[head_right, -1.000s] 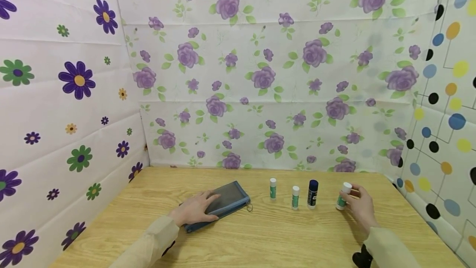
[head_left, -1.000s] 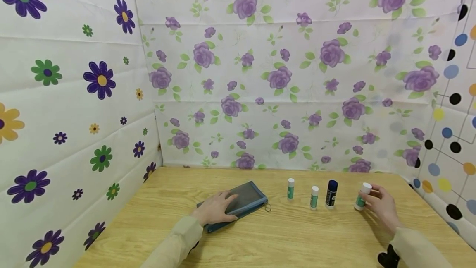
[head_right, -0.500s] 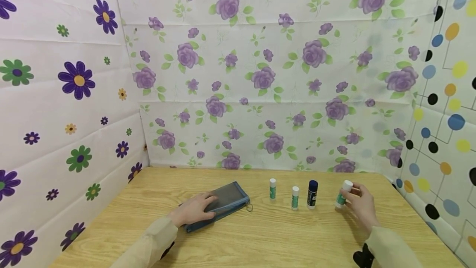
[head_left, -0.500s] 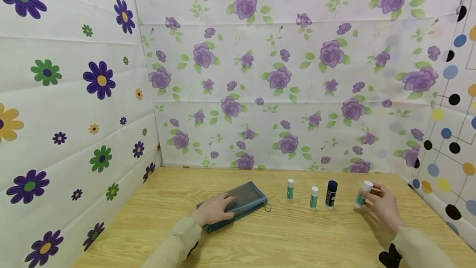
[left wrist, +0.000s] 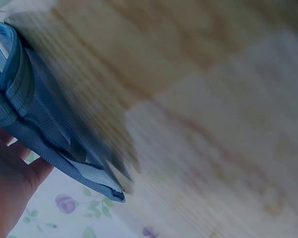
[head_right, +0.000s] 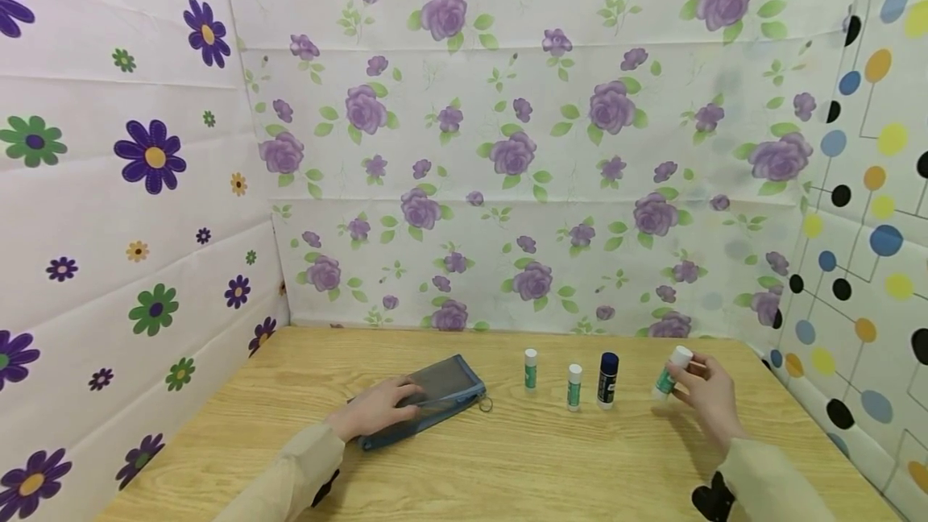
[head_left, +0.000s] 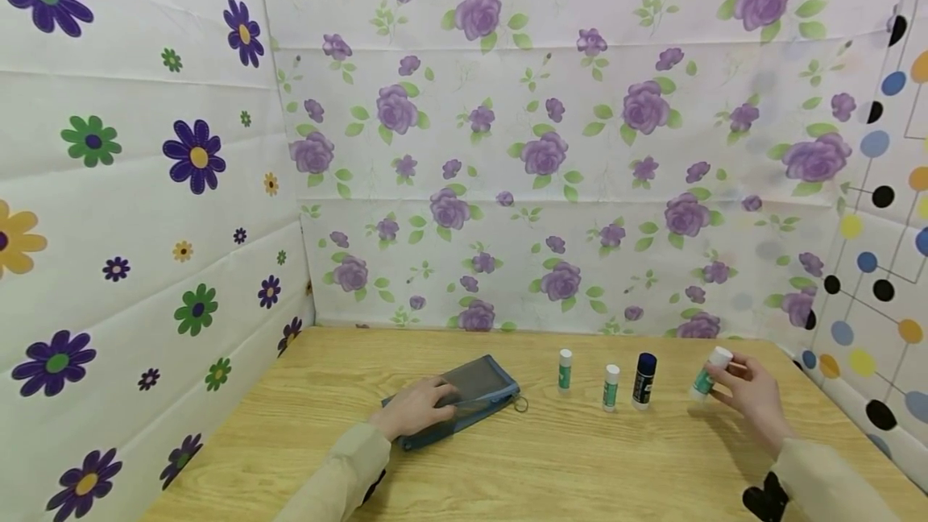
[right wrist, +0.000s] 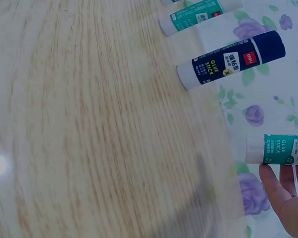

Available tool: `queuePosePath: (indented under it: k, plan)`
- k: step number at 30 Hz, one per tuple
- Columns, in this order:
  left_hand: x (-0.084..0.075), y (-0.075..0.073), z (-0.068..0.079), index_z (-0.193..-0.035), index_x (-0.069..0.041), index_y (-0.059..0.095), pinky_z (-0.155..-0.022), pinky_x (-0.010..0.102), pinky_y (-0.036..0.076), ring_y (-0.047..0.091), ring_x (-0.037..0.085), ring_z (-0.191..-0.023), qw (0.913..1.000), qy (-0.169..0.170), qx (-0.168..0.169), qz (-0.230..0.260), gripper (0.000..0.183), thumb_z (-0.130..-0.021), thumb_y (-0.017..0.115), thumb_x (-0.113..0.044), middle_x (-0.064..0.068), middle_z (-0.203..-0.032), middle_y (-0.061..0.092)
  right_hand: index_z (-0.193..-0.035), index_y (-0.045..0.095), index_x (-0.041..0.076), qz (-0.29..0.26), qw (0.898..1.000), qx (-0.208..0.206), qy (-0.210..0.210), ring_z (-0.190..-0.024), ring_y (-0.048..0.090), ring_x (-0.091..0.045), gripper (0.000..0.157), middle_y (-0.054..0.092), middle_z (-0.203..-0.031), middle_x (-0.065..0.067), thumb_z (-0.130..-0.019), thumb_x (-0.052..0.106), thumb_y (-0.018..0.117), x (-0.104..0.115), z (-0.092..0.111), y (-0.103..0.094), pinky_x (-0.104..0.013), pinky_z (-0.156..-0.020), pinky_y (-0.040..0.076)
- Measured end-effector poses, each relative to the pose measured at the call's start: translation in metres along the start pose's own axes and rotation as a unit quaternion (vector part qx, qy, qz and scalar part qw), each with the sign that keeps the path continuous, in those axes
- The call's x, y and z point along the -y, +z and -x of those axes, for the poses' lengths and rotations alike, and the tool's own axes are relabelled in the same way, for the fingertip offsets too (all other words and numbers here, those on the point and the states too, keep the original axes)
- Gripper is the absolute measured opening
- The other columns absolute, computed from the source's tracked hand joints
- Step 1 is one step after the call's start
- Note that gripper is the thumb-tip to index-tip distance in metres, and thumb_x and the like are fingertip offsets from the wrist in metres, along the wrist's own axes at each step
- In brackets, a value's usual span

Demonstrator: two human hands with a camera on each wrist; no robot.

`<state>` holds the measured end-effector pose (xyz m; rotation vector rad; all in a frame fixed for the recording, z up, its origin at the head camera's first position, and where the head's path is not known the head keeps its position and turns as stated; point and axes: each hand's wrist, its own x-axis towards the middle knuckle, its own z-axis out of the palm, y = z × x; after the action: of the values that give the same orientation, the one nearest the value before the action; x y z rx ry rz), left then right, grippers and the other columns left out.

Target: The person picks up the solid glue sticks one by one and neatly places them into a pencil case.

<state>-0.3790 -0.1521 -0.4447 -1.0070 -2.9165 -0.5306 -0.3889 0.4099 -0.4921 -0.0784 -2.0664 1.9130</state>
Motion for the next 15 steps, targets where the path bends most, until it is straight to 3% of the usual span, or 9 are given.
queuePosePath:
  k: [4,8,12,15]
  plan:
    - [0.002,0.000,0.000,-0.122,-0.013,0.057,-0.084,0.045,0.039,0.048,0.027,-0.107,0.9998,-0.001,-0.002,0.020,0.039,-0.093,0.046,-0.038,0.006,-0.119,0.050,-0.135,0.030,0.006,-0.012,1.000,0.000,0.000,-0.083,0.055,-0.003,0.071,0.033,-0.119,-0.016,-0.082,0.035,0.066,-0.006,-0.008,-0.001,-0.034,-0.070,0.049]
    - [0.001,-0.001,0.000,-0.121,-0.012,0.057,-0.084,0.045,0.039,0.048,0.027,-0.108,0.9989,-0.007,-0.002,0.046,0.038,-0.094,0.046,-0.036,0.006,-0.119,0.051,-0.132,0.036,0.011,-0.048,0.999,0.008,0.002,-0.083,0.057,-0.007,0.064,0.036,-0.114,-0.014,-0.081,0.031,0.068,-0.002,-0.010,0.000,-0.036,-0.070,0.049]
    - [0.001,-0.002,-0.001,-0.120,-0.011,0.058,-0.085,0.044,0.038,0.048,0.027,-0.108,0.9980,-0.007,0.001,0.063,0.037,-0.094,0.046,-0.035,0.006,-0.119,0.051,-0.124,0.044,0.015,-0.069,0.997,0.017,0.007,-0.083,0.058,-0.012,0.050,0.042,-0.106,-0.008,-0.082,0.026,0.068,0.021,0.001,0.004,-0.037,-0.070,0.049]
    - [0.002,-0.002,0.000,-0.120,-0.011,0.058,-0.085,0.045,0.038,0.047,0.027,-0.109,0.9981,-0.005,-0.001,0.061,0.036,-0.095,0.046,-0.034,0.006,-0.119,0.050,-0.123,0.043,0.012,-0.053,0.998,0.027,0.009,-0.084,0.058,-0.011,0.047,0.043,-0.106,-0.008,-0.084,0.027,0.066,0.051,0.017,0.014,-0.038,-0.073,0.048]
